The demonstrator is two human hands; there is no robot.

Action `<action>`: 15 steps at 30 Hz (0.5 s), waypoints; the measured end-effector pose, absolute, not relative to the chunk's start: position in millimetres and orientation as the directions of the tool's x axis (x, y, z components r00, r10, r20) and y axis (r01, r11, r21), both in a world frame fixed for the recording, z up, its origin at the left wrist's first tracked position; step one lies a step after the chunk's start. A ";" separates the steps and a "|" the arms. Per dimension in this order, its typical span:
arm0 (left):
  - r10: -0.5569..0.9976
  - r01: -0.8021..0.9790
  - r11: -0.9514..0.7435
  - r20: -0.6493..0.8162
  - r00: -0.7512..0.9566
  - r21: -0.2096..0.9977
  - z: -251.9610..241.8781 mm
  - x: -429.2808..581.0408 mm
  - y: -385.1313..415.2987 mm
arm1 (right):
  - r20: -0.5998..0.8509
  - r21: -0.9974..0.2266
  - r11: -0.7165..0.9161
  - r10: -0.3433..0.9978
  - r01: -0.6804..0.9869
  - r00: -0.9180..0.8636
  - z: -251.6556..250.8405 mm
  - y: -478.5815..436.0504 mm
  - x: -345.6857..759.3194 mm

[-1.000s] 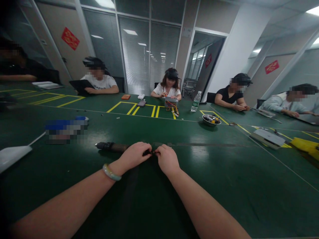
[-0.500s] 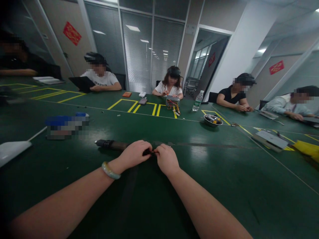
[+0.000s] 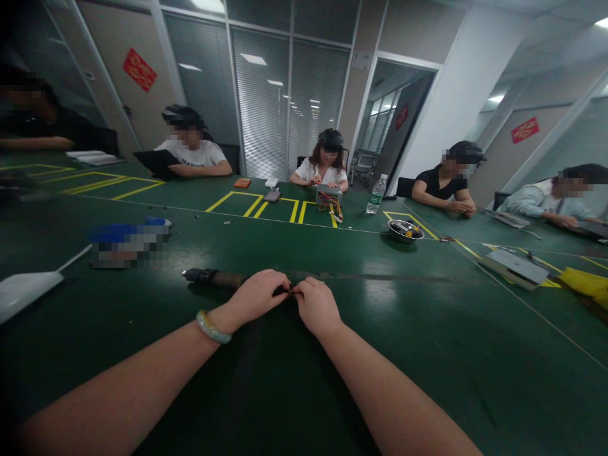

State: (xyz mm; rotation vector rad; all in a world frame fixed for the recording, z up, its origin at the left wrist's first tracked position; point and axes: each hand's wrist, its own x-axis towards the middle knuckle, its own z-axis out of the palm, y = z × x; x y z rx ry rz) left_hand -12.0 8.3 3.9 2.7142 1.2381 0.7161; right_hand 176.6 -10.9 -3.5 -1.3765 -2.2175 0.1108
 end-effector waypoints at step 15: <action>0.723 0.695 -0.678 0.386 0.572 0.240 3.5 -11.9 7.3 | 0.408 -0.348 0.457 0.860 0.819 -0.306 -5.3 -10.9 174.4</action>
